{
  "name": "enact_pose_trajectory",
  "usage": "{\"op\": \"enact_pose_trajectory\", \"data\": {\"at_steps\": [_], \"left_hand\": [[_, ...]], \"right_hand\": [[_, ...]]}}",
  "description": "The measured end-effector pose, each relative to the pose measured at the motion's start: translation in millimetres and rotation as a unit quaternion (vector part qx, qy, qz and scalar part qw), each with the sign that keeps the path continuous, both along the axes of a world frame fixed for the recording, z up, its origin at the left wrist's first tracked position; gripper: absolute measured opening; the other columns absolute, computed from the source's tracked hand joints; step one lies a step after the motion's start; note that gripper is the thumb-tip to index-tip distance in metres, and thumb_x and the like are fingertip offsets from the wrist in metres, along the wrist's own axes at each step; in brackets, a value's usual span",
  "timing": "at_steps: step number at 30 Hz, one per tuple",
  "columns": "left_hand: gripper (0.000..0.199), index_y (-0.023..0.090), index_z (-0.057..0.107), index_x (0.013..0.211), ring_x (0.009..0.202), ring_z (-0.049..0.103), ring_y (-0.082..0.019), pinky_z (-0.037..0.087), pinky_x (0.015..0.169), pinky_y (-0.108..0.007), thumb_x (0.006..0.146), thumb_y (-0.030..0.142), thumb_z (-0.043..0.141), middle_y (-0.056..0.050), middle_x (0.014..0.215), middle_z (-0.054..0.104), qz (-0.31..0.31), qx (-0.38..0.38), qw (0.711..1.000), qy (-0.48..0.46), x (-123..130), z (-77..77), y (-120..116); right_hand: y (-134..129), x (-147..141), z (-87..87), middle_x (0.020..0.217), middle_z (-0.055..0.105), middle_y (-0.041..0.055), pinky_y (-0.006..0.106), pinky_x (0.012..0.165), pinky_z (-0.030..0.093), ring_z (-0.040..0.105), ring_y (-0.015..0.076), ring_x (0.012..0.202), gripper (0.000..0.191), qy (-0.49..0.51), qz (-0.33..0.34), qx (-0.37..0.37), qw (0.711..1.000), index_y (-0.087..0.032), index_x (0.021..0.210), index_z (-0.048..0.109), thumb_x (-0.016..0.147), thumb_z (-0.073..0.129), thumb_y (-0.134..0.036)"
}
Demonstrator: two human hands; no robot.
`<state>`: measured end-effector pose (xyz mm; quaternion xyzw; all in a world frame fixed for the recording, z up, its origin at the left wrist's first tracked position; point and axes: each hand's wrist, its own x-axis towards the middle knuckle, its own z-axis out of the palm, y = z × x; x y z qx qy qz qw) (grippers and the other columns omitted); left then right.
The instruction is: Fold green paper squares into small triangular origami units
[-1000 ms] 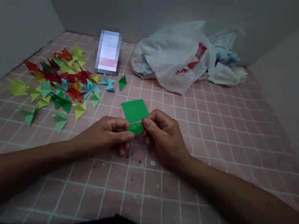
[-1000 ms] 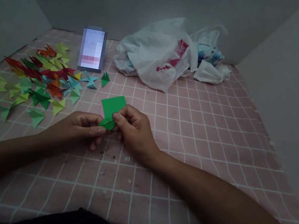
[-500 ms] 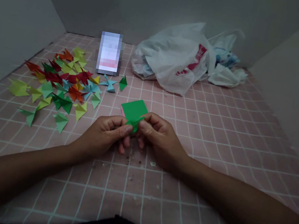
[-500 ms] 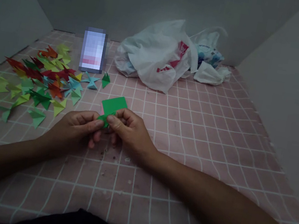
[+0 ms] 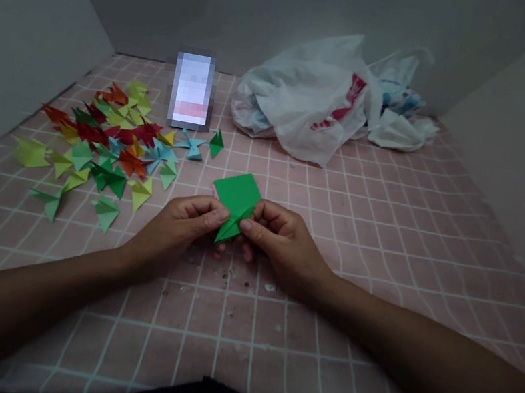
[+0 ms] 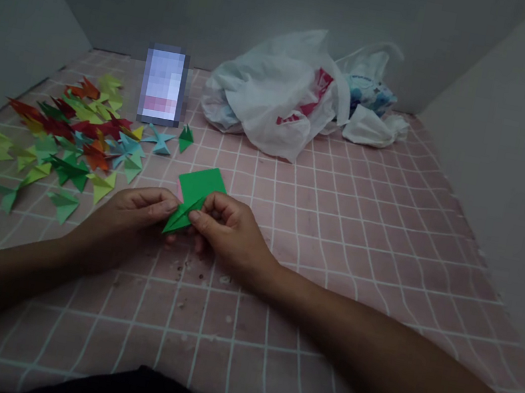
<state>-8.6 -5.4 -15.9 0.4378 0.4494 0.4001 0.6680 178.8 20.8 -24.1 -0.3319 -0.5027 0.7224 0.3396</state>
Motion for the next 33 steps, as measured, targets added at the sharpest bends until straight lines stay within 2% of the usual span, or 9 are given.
{"op": "enact_pose_trajectory", "data": {"at_steps": [4,10,18,33], "left_hand": [[0.023,0.015,0.067,0.078,0.061,0.06,-0.011,0.049,0.061,-0.023,0.087,0.036,0.071,0.0,0.07,0.066,0.003,-0.011,1.0,0.014,-0.5,0.8,0.8],[0.024,0.016,0.067,0.076,0.061,0.06,-0.012,0.048,0.061,-0.024,0.085,0.038,0.071,0.0,0.07,0.067,-0.003,-0.011,0.998,0.061,-1.5,3.7,1.4],[0.025,0.016,0.066,0.069,0.06,0.057,-0.011,0.042,0.06,-0.024,0.085,0.036,0.07,0.0,0.064,0.065,-0.006,0.0,0.997,0.078,-0.8,4.3,2.5],[0.023,0.017,0.066,0.071,0.055,0.056,-0.009,0.043,0.056,-0.021,0.087,0.034,0.065,0.003,0.059,0.064,-0.006,0.027,0.991,0.128,0.7,6.9,1.8]], "right_hand": [[0.2,0.9,1.5,0.054,0.057,-0.0059,0.02,0.046,0.037,0.05,0.0078,0.046,0.024,0.002,-0.003,0.009,1.0,-0.02,0.074,0.049,0.087,0.067,-0.03],[0.1,1.5,1.9,0.054,0.056,-0.0066,0.02,0.044,0.037,0.05,0.0076,0.045,0.024,-0.003,-0.003,0.006,1.0,-0.021,0.075,0.048,0.087,0.066,-0.03],[0.1,1.5,1.4,0.052,0.055,-0.0072,0.02,0.044,0.036,0.048,0.0074,0.045,0.023,-0.007,0.001,0.003,1.0,-0.021,0.076,0.047,0.088,0.065,-0.029],[2.3,0.8,2.0,0.054,0.054,-0.0073,0.02,0.044,0.037,0.049,0.0073,0.044,0.02,-0.021,-0.001,0.012,1.0,-0.02,0.076,0.049,0.085,0.065,-0.026]]}}
